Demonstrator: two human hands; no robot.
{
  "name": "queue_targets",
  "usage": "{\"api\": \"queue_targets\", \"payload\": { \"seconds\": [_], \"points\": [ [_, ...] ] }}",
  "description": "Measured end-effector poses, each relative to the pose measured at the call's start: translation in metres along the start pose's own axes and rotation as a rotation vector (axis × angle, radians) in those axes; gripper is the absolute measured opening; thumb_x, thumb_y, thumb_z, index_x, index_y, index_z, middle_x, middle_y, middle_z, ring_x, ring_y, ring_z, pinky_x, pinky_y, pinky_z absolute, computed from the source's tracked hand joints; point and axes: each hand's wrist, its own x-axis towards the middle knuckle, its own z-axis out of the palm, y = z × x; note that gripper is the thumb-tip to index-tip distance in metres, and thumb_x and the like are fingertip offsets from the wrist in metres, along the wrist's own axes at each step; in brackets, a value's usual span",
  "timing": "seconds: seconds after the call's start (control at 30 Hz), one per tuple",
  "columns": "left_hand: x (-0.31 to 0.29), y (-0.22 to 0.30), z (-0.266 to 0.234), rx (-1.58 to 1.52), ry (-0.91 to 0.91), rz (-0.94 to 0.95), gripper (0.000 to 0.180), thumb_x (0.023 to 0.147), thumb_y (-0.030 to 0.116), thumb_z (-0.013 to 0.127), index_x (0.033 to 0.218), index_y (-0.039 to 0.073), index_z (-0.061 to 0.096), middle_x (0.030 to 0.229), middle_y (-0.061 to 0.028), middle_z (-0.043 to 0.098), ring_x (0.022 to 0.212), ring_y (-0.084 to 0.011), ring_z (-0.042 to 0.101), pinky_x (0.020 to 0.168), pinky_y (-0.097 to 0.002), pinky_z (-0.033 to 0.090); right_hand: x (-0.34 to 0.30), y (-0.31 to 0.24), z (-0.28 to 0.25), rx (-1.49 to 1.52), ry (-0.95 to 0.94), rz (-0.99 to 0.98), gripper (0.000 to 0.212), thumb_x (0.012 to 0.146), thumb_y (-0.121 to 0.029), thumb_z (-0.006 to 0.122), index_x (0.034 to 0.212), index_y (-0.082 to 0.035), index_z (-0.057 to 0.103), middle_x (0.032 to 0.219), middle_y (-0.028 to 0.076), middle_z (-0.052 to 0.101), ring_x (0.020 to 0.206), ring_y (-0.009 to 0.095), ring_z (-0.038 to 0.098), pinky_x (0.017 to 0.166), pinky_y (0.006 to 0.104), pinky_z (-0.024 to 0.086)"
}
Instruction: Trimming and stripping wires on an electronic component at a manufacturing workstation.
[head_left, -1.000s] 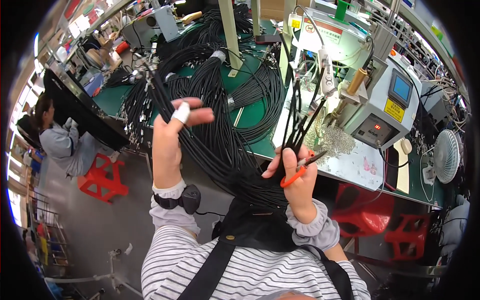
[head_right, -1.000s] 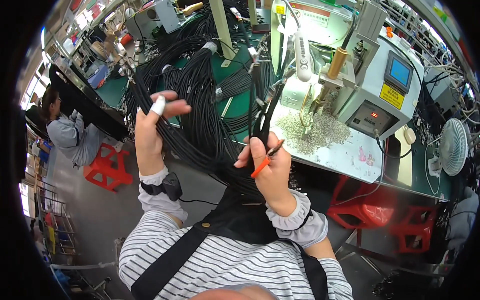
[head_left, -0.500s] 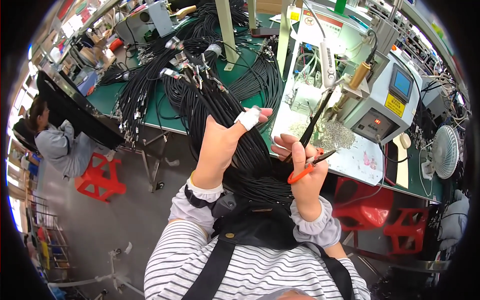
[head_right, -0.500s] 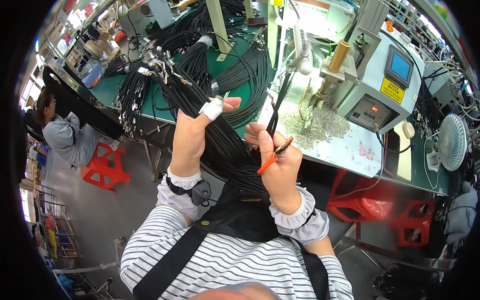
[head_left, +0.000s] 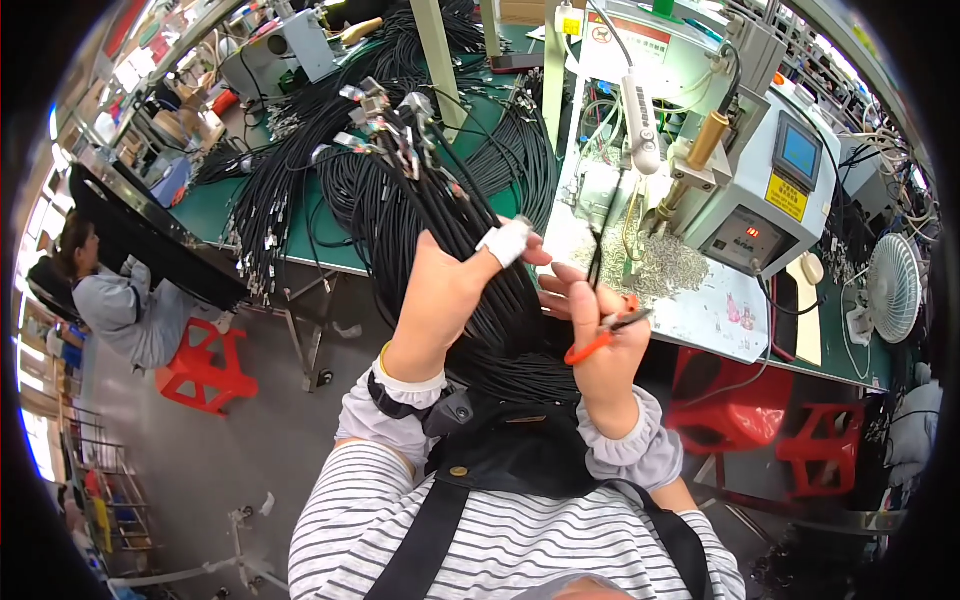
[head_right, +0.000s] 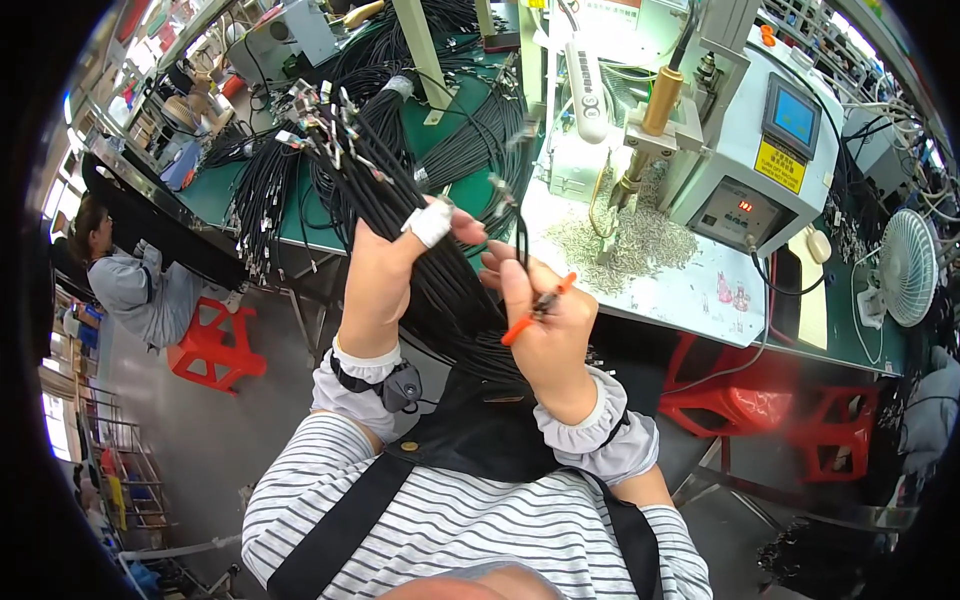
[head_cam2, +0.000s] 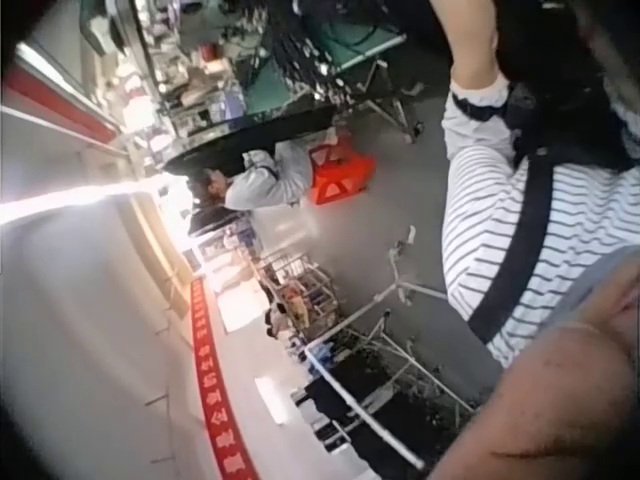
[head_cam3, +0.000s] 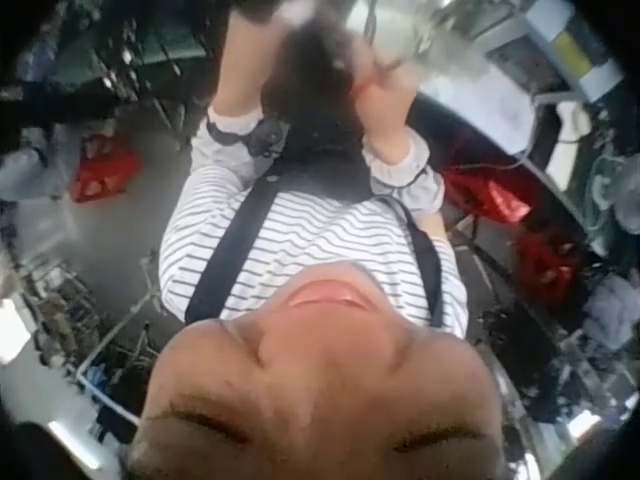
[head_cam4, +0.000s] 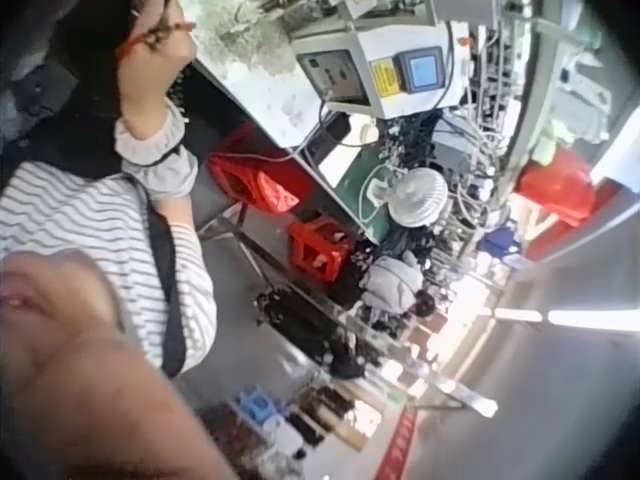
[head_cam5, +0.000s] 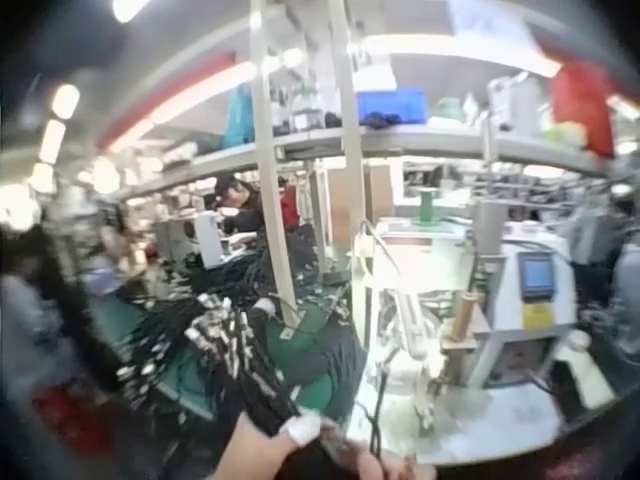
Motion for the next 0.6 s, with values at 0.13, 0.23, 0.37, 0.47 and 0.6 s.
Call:
{"api": "queue_targets", "payload": {
  "seconds": [0.13,0.23,0.37,0.47,0.6],
  "points": [
    [-0.012,-0.008,0.011,0.086,-0.038,-0.002,0.018,0.075,0.002,0.06,0.091,-0.004,0.055,0.081,-0.0114,0.064,0.077,-0.0154,0.061,0.071,-0.0272,0.048,-0.003,0.001,-0.005,-0.428,-0.178,-0.115,0.018,0.086,-0.008,0.05,0.089,0.007,0.059,0.063,0.005,0.057,0.055,0.01,0.05,0.053,0.0217,0.039],
    [-0.013,0.005,0.014,0.364,-0.049,0.044,0.012,0.075,0.001,0.06,0.086,-0.005,0.058,0.083,-0.0081,0.063,0.078,-0.0124,0.059,0.072,-0.0253,0.047,-0.006,0.003,-0.006,-0.366,-0.174,-0.064,0.017,0.085,-0.006,0.05,0.09,0.008,0.06,0.067,0.007,0.06,0.058,0.011,0.054,0.054,0.0222,0.041],
    [-0.005,0.006,-0.004,-0.027,-0.09,0.07,0.012,0.077,-0.001,0.057,0.088,-0.005,0.057,0.087,-0.0073,0.063,0.079,-0.0114,0.058,0.073,-0.0249,0.046,-0.008,0.002,-0.005,0.233,0.187,0.118,0.015,0.084,-0.005,0.052,0.086,0.007,0.061,0.065,0.006,0.058,0.054,0.011,0.049,0.051,0.0221,0.04],
    [-0.013,0.0,0.013,0.014,-0.106,0.045,0.012,0.077,-0.001,0.056,0.089,-0.005,0.057,0.087,-0.0069,0.062,0.079,-0.0117,0.058,0.074,-0.0248,0.045,-0.005,0.003,-0.013,-0.24,-0.111,-0.082,0.019,0.084,-0.009,0.053,0.074,0.005,0.06,0.057,0.004,0.053,0.049,0.011,0.042,0.046,0.0256,0.034],
    [-0.013,-0.006,0.017,0.074,-0.182,-0.014,0.016,0.077,-0.002,0.056,0.093,-0.006,0.056,0.086,-0.0085,0.061,0.081,-0.0138,0.058,0.075,-0.0264,0.046,-0.007,0.005,-0.018,-0.422,-0.265,-0.063,0.026,0.085,-0.012,0.053,0.064,0.002,0.054,0.052,0.003,0.049,0.047,0.011,0.037,0.045,0.0268,0.031]
  ]
}}
